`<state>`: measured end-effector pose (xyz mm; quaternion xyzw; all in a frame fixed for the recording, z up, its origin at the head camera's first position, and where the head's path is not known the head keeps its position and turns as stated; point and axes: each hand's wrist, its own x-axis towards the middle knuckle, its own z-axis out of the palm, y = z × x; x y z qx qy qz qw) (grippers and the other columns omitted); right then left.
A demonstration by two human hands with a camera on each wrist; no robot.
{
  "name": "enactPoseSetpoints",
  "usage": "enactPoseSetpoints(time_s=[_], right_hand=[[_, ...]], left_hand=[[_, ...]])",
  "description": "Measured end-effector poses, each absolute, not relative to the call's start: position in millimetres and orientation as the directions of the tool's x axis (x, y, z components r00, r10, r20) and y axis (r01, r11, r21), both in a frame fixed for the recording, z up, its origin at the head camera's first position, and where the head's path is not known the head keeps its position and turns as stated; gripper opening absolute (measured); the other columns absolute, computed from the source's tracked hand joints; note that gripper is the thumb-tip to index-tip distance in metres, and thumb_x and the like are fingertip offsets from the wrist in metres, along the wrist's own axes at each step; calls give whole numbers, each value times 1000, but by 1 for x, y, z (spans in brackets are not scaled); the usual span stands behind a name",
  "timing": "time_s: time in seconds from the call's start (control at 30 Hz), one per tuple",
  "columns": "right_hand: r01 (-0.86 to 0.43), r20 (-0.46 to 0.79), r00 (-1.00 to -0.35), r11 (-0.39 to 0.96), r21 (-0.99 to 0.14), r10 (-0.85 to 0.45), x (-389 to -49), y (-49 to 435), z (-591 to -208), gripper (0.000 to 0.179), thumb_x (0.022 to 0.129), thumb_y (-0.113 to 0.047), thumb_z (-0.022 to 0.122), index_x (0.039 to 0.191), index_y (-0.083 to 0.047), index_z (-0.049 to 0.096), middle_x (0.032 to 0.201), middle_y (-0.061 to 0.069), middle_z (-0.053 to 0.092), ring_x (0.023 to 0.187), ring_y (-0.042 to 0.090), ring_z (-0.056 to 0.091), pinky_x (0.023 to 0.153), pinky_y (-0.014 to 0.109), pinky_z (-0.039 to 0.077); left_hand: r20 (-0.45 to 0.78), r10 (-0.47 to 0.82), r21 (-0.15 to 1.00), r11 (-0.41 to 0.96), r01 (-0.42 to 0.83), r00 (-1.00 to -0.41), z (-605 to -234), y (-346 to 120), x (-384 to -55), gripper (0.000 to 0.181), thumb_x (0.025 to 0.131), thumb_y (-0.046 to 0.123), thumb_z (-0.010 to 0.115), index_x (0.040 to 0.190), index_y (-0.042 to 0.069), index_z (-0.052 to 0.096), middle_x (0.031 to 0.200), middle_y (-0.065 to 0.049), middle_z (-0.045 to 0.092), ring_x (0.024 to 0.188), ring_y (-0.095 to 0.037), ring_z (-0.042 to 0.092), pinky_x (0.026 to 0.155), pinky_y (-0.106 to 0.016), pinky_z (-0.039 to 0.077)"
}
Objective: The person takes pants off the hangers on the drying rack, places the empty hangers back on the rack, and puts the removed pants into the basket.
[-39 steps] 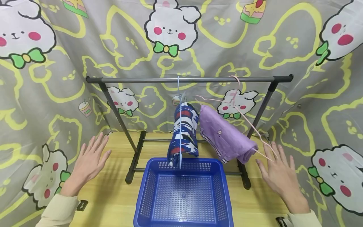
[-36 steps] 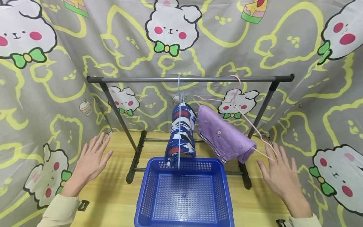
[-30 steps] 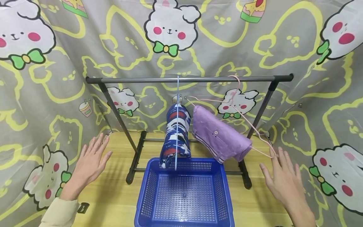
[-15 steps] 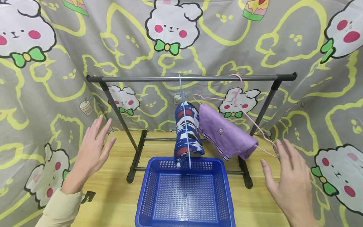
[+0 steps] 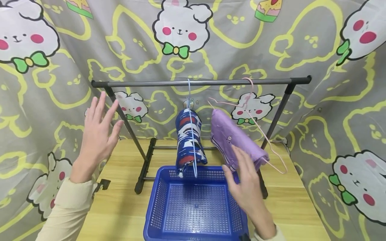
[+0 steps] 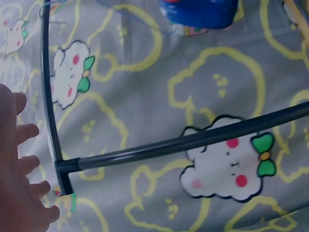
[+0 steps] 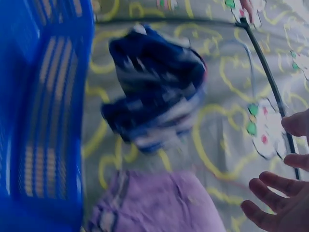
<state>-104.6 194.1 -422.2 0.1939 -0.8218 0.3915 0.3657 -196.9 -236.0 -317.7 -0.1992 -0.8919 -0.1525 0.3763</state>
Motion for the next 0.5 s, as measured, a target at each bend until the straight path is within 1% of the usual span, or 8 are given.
enactPoseSetpoints(time_s=[0.07,0.1,0.17,0.23,0.3,0.4,0.47,0.5], right_hand=[[-594,711,-702,587,-551,-43,-107,181,-425,61,93,-12,73,150,-6,51,143,13,58,130,30,54,112,22,35],[-585,687,-725,573,-575,-50,-107,175,-426,63,93,-8,73,152,-9,50,143,11,58,129,28,55,110,21,36],[-557,634,-771,546,-626,-60,-107,164,-428,66,94,-5,72,154,-15,47,142,7,58,127,24,56,107,18,38],[-527,583,-810,508,-681,-60,-108,154,-429,66,96,-6,70,156,-20,44,141,3,58,123,21,58,103,16,40],[-514,554,-831,464,-722,-59,-110,146,-428,64,98,-7,68,156,-21,43,139,3,60,119,23,61,101,19,44],[-492,520,-853,409,-768,-48,-115,136,-426,60,100,-9,66,155,-19,45,134,6,63,114,23,64,96,27,51],[-476,500,-865,389,-788,-46,-117,131,-425,58,100,-11,67,154,-17,46,126,7,67,110,22,66,93,32,54],[-467,489,-871,385,-796,-46,-119,128,-424,57,100,-12,67,153,-15,47,121,7,69,107,19,67,91,32,55]], left_hand=[[743,234,112,880,462,-627,-310,-235,-201,59,108,41,42,160,16,37,172,-5,12,157,-34,8,121,-64,5],[747,229,111,882,457,-624,-306,-234,-203,59,108,40,43,161,17,36,172,-4,12,157,-34,8,121,-63,5],[753,229,106,883,457,-617,-299,-232,-207,59,107,37,46,162,18,34,172,-3,11,157,-33,7,122,-62,4],[753,238,97,882,460,-614,-294,-229,-213,60,106,35,48,162,19,33,172,-4,11,157,-31,6,123,-60,3],[749,256,78,882,465,-611,-289,-225,-218,61,106,35,49,163,20,32,172,-7,10,158,-30,5,123,-59,3],[741,279,56,880,471,-610,-283,-218,-227,62,106,35,51,163,20,31,171,-10,12,158,-28,4,123,-58,4],[732,293,42,881,470,-615,-280,-215,-232,62,106,36,51,163,20,31,171,-12,14,158,-28,4,123,-58,4],[724,299,38,883,468,-622,-279,-213,-235,63,106,37,51,163,20,31,171,-12,16,158,-28,4,124,-57,4]])
